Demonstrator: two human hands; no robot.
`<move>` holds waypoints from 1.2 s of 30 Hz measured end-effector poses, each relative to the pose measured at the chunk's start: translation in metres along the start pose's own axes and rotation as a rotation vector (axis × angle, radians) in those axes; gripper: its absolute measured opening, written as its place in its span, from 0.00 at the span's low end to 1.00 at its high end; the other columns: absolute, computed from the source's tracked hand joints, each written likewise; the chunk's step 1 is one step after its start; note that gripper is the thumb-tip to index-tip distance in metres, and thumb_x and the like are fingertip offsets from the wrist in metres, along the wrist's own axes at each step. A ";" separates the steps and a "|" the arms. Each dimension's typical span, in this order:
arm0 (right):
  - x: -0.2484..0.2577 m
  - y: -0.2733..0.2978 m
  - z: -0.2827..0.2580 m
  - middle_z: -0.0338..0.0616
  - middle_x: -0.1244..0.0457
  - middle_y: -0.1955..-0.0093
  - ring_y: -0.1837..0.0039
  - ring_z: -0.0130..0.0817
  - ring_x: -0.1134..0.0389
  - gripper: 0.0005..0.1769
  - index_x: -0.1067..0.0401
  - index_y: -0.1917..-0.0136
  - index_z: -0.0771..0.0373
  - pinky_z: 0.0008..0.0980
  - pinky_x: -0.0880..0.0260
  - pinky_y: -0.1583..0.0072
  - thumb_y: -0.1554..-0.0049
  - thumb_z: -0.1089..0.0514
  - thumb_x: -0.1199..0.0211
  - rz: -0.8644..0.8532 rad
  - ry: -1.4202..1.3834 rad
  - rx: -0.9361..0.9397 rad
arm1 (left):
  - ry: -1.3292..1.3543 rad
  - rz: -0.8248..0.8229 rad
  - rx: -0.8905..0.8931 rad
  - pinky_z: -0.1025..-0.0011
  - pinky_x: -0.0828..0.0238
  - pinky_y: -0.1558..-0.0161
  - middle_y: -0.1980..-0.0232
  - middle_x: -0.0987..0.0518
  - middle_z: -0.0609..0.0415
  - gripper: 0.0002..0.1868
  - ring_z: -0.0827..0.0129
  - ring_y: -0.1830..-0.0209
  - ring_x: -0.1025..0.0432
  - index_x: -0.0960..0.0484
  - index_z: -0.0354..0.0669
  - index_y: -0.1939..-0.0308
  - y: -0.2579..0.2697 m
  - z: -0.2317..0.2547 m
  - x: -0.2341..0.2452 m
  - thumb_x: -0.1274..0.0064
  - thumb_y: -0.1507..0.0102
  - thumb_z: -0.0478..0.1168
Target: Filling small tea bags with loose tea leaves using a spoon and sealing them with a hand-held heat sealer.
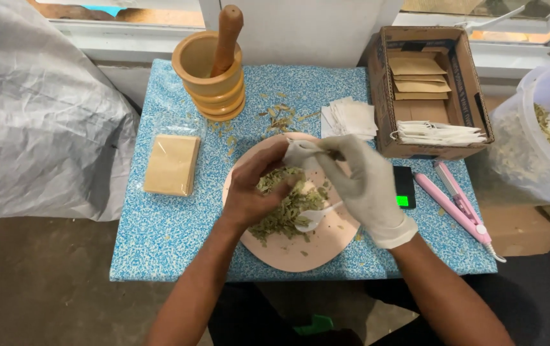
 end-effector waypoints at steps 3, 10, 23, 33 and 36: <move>0.001 0.000 -0.003 0.51 0.26 0.48 0.41 0.46 0.21 0.11 0.17 0.38 0.61 0.46 0.19 0.41 0.34 0.66 0.28 -0.048 0.111 0.002 | 0.074 0.006 0.065 0.51 0.14 0.34 0.38 0.11 0.43 0.23 0.49 0.36 0.17 0.13 0.43 0.31 0.003 -0.018 0.002 0.32 0.31 0.33; -0.008 0.008 0.036 0.50 0.26 0.46 0.43 0.40 0.23 0.18 0.21 0.31 0.60 0.44 0.21 0.38 0.34 0.61 0.27 -0.092 -0.133 -0.279 | 0.089 0.066 0.122 0.48 0.09 0.41 0.47 0.09 0.40 0.12 0.48 0.41 0.15 0.10 0.44 0.39 0.005 -0.042 0.015 0.36 0.27 0.34; -0.021 0.012 0.047 0.45 0.25 0.51 0.47 0.39 0.22 0.10 0.15 0.42 0.56 0.37 0.22 0.45 0.37 0.57 0.23 -0.138 -0.035 -0.249 | 0.041 0.016 0.101 0.50 0.12 0.52 0.50 0.09 0.45 0.05 0.57 0.49 0.13 0.10 0.46 0.47 -0.004 -0.021 0.012 0.37 0.26 0.34; -0.022 0.017 0.065 0.50 0.25 0.48 0.48 0.45 0.24 0.12 0.19 0.38 0.57 0.45 0.22 0.45 0.33 0.53 0.29 -0.100 0.010 -0.331 | 0.013 -0.016 0.064 0.55 0.19 0.56 0.61 0.13 0.47 0.03 0.68 0.60 0.18 0.11 0.50 0.48 -0.002 -0.014 0.013 0.39 0.23 0.36; -0.025 0.017 0.057 0.51 0.25 0.46 0.47 0.49 0.24 0.17 0.22 0.34 0.56 0.51 0.23 0.45 0.33 0.49 0.31 -0.171 0.043 -0.403 | 0.029 0.018 0.108 0.55 0.16 0.55 0.62 0.12 0.49 0.02 0.69 0.61 0.18 0.11 0.49 0.49 0.001 -0.029 0.017 0.37 0.24 0.38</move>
Point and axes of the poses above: each hand's wrist, its own y-axis away from the middle knuckle, its own x-axis out of the back of the hand, z = x × y, the point moved 7 cm from there along -y, towards the middle knuckle
